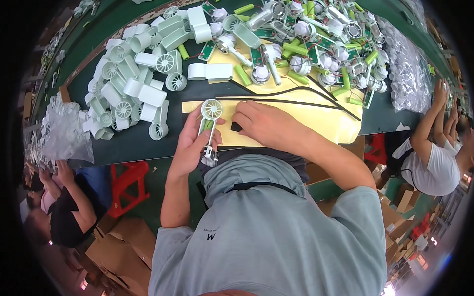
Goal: The person assembles portable electric fans by fitting internal wiring, motors, and batteries into plastic casings, applying adhesive strips, pressing the housing pieces together, and placing assembled units onto a conveyor belt.
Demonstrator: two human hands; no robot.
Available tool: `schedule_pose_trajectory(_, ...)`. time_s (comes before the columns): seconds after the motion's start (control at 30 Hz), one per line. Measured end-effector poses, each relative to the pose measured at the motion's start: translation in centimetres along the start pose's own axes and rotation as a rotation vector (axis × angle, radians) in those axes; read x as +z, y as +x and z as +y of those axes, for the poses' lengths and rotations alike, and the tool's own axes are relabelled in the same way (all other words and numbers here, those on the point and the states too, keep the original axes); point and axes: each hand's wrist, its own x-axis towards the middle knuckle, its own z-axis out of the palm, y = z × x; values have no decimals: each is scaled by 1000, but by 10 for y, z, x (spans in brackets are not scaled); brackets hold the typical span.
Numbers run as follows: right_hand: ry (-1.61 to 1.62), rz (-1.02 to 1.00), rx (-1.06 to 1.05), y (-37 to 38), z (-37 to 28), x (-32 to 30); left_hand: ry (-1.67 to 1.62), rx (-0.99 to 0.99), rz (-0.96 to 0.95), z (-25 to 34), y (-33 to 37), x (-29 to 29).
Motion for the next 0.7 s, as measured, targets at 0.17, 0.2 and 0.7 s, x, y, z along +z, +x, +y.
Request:
schedule_pose_trajectory(0.17,42,-1,-43,0,5,-7,-76,-55,-74,4,-3,-5)
schedule_pose_trajectory(0.2,192,40,-2,0,4,-12,-81,-52,-63,6,-3,-6)
schedule_pose_trajectory(0.7,-5,-19,-298,51,-23,-23,55,-155,-139,23,-3,-5)
